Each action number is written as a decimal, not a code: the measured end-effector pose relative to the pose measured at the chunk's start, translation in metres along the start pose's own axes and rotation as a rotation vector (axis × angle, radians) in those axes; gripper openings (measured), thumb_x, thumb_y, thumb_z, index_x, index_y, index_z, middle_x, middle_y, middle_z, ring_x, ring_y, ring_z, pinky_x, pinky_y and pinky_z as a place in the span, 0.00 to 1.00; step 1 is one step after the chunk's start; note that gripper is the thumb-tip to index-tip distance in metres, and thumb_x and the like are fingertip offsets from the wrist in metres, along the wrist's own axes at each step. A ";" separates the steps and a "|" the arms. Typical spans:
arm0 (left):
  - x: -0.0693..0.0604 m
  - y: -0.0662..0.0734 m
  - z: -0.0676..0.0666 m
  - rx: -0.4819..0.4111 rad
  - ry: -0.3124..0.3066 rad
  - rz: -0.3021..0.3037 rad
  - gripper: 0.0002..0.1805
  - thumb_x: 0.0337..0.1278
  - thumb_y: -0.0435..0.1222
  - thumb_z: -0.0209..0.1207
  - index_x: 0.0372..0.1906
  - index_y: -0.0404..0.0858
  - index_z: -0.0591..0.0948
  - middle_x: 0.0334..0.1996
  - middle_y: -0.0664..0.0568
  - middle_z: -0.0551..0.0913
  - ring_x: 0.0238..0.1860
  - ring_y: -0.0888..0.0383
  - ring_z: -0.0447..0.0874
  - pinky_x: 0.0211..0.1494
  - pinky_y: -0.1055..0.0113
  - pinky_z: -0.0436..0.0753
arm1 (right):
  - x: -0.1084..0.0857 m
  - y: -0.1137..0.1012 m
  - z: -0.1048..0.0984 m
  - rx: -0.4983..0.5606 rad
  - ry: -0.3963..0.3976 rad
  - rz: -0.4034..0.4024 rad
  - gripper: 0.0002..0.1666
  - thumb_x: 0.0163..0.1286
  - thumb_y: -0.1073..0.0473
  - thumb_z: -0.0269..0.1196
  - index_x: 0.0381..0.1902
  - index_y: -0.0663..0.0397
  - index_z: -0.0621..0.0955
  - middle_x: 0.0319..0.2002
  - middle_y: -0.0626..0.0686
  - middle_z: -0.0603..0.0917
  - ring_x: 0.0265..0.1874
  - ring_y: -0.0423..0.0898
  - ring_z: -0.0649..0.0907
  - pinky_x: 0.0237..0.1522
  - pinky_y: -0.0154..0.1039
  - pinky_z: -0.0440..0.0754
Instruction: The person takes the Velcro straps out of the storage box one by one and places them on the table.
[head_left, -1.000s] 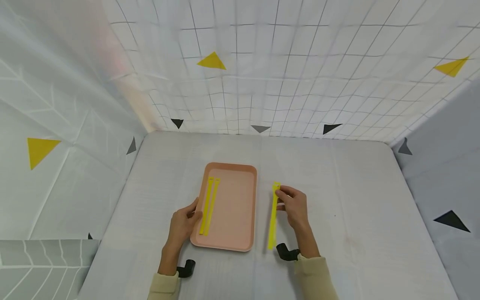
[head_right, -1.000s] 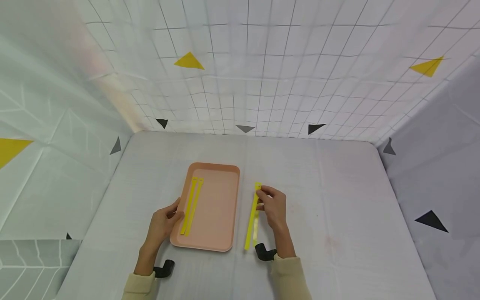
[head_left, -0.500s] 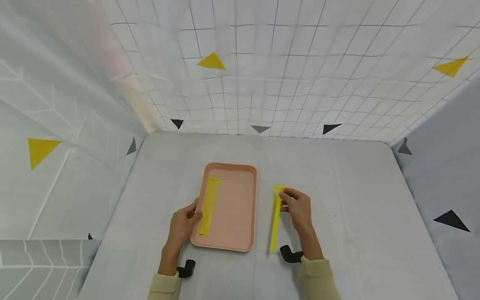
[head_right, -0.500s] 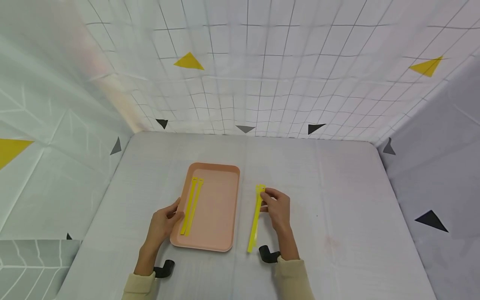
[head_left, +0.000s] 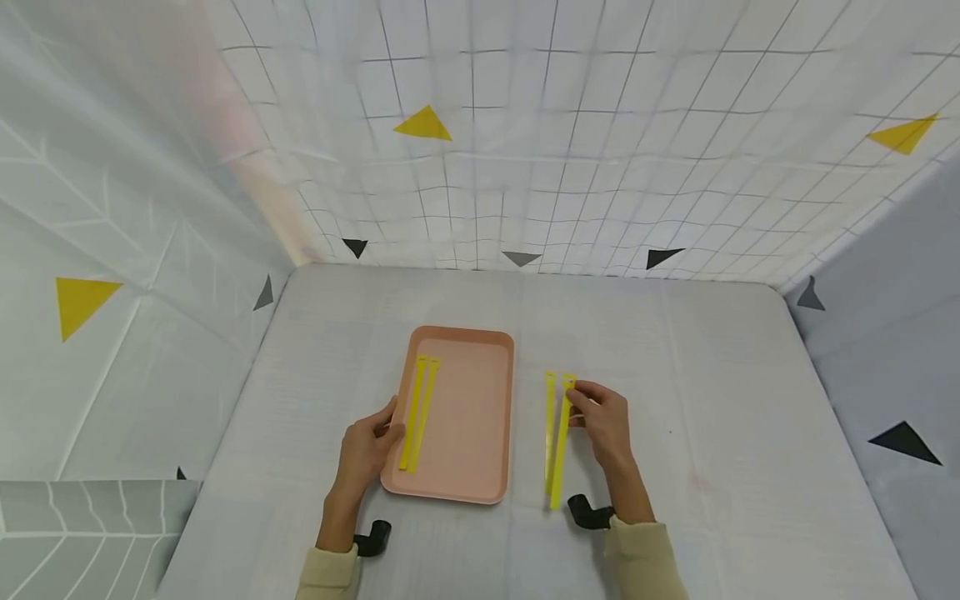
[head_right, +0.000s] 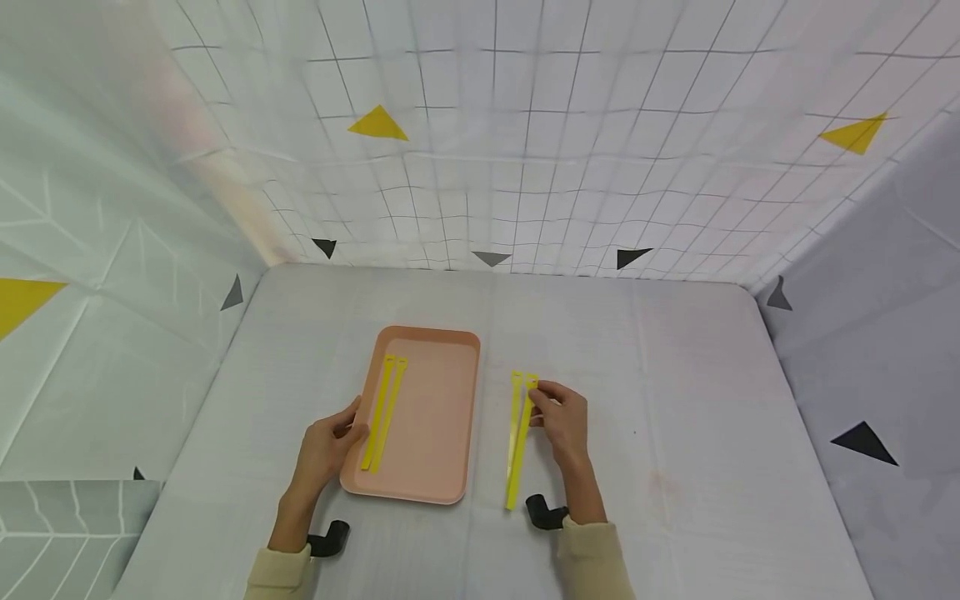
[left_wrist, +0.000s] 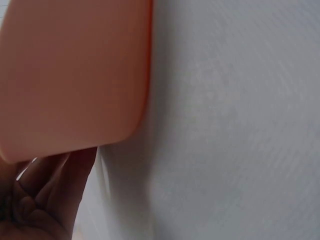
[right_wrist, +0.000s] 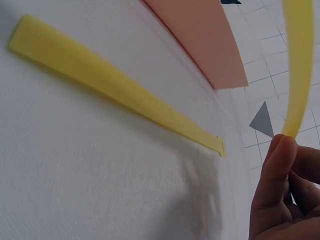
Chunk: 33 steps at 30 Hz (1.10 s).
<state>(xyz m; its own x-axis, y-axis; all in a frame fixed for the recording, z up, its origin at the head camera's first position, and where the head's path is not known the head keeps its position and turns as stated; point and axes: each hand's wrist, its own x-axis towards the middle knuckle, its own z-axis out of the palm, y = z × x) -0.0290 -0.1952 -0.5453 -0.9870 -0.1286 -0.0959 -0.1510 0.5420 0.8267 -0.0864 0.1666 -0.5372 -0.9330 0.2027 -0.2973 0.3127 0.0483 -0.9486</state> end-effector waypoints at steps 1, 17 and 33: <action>0.000 0.000 0.000 0.002 0.000 0.000 0.28 0.62 0.36 0.65 0.67 0.39 0.74 0.53 0.38 0.83 0.47 0.45 0.86 0.45 0.57 0.85 | 0.000 0.001 -0.001 -0.003 -0.001 -0.002 0.19 0.69 0.65 0.64 0.55 0.69 0.81 0.42 0.62 0.82 0.24 0.42 0.82 0.24 0.35 0.84; 0.000 0.001 -0.001 0.005 0.005 0.005 0.28 0.61 0.35 0.65 0.67 0.39 0.74 0.52 0.38 0.83 0.46 0.46 0.86 0.45 0.58 0.85 | 0.010 0.009 -0.006 -0.060 -0.024 0.002 0.18 0.69 0.65 0.64 0.54 0.70 0.80 0.38 0.61 0.81 0.24 0.43 0.81 0.23 0.34 0.83; 0.000 0.001 0.000 0.005 0.009 0.038 0.28 0.61 0.35 0.66 0.66 0.37 0.75 0.51 0.37 0.83 0.45 0.45 0.87 0.44 0.56 0.85 | 0.025 0.024 -0.012 -0.158 -0.014 -0.018 0.18 0.70 0.63 0.64 0.54 0.69 0.81 0.39 0.63 0.83 0.24 0.44 0.81 0.22 0.33 0.81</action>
<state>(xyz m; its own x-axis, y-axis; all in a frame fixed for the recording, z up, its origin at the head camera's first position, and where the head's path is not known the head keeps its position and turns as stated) -0.0288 -0.1947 -0.5448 -0.9915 -0.1155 -0.0598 -0.1140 0.5506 0.8269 -0.1002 0.1843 -0.5657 -0.9407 0.1867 -0.2833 0.3194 0.2055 -0.9251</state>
